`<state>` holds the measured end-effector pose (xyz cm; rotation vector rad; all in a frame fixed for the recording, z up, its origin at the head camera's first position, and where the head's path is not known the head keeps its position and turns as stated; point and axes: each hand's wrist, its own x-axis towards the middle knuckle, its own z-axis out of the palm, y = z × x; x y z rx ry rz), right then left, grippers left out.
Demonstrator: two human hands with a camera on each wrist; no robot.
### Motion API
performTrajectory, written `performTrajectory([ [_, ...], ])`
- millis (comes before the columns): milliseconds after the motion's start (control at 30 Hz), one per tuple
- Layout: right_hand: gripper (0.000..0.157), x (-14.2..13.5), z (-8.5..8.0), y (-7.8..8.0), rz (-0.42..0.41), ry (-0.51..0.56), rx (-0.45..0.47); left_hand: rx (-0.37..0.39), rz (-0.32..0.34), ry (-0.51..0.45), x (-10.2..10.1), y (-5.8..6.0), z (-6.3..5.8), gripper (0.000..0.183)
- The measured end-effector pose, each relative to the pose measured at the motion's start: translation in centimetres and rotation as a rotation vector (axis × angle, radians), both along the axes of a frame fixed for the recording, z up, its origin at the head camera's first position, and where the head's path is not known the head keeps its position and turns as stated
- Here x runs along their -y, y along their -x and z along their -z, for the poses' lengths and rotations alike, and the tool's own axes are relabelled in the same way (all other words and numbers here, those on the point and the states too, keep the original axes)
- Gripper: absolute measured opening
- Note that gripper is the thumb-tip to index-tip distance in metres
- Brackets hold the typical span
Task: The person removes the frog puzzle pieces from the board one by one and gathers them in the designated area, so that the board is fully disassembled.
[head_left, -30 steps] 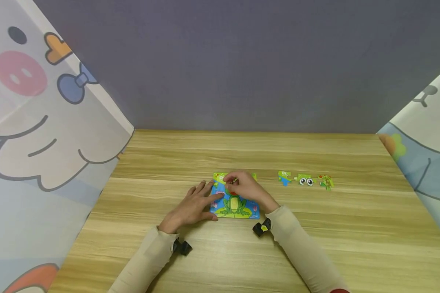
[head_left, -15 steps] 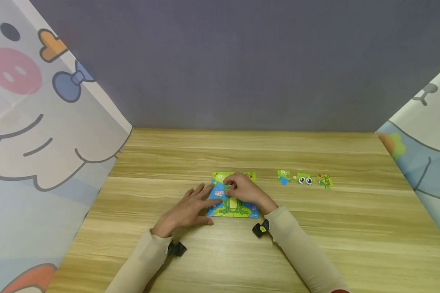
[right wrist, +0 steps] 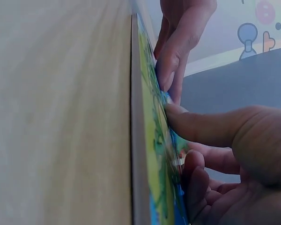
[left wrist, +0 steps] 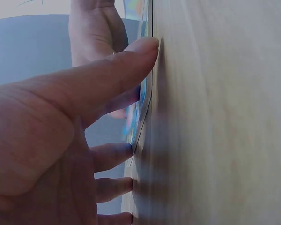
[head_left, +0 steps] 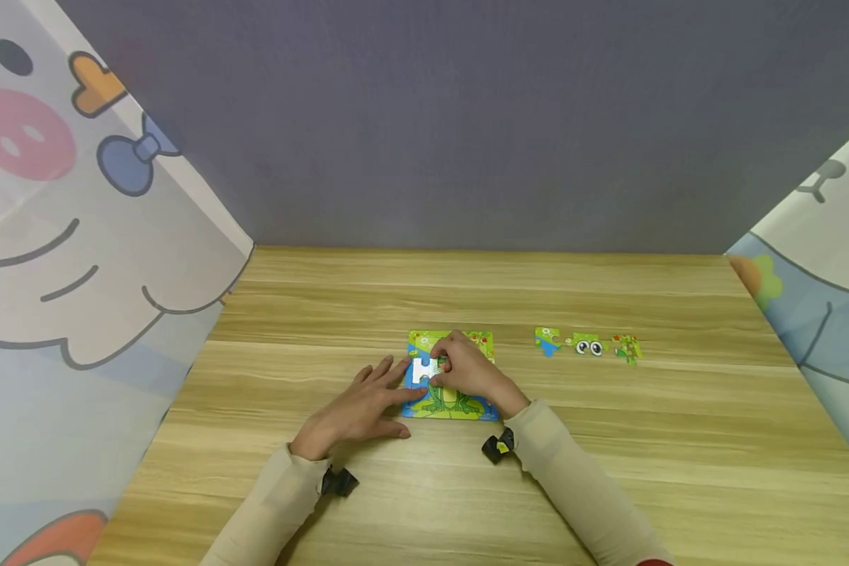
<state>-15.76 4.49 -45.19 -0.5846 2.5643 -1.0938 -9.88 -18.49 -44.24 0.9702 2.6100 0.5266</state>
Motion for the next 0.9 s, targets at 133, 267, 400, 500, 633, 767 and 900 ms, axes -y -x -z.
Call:
performTrajectory([
  [133, 0.032, 0.1, -0.1, -0.1, 0.002, -0.011, -0.031, 0.001, -0.003, 0.002, 0.0, 0.1, 0.0, 0.064],
  [267, 0.030, 0.1, -0.3, -0.2, -0.009, -0.015, -0.056, 0.003, -0.002, 0.004, -0.1, 0.0, 0.1, 0.063],
  [400, 0.023, 0.1, -0.5, -0.2, -0.050, 0.021, -0.080, -0.002, 0.000, 0.002, -0.1, 0.0, 0.0, 0.063],
  [500, 0.018, -0.1, -0.6, -0.1, -0.090, 0.060, -0.085, -0.006, 0.001, 0.000, 0.0, -0.1, 0.0, 0.063],
  [633, 0.015, -0.3, -0.5, 0.0, -0.117, 0.099, -0.072, -0.010, 0.002, -0.001, 0.0, -0.1, -0.1, 0.063],
  [767, 0.014, -0.7, -0.3, 0.2, -0.108, 0.160, -0.031, -0.005, 0.003, -0.007, 0.0, -0.1, 0.0, 0.063],
  [900, 0.016, -1.2, -0.2, 0.5, -0.067, 0.226, 0.005, 0.009, 0.001, -0.014, 0.0, 0.0, 0.0, 0.063],
])
